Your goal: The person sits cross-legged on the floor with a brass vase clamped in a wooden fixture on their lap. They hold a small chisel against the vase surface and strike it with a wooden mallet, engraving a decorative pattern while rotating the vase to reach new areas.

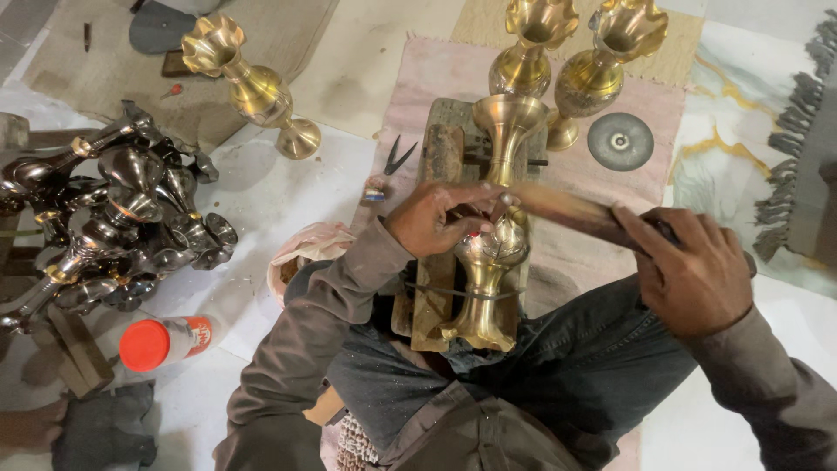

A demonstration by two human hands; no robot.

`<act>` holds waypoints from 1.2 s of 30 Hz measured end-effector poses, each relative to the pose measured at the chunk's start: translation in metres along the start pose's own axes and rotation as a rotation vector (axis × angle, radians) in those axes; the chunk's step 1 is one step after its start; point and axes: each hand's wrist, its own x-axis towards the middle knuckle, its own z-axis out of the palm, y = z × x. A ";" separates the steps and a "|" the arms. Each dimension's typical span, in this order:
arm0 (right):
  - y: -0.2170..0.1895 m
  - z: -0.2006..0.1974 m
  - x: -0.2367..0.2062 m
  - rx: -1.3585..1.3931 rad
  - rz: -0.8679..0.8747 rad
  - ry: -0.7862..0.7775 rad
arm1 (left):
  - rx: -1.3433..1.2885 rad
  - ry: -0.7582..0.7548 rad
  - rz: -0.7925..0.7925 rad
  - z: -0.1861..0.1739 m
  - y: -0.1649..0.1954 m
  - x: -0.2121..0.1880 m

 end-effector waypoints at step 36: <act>-0.007 -0.038 0.031 0.328 -0.058 0.221 | 0.046 0.120 -0.006 0.007 0.020 -0.003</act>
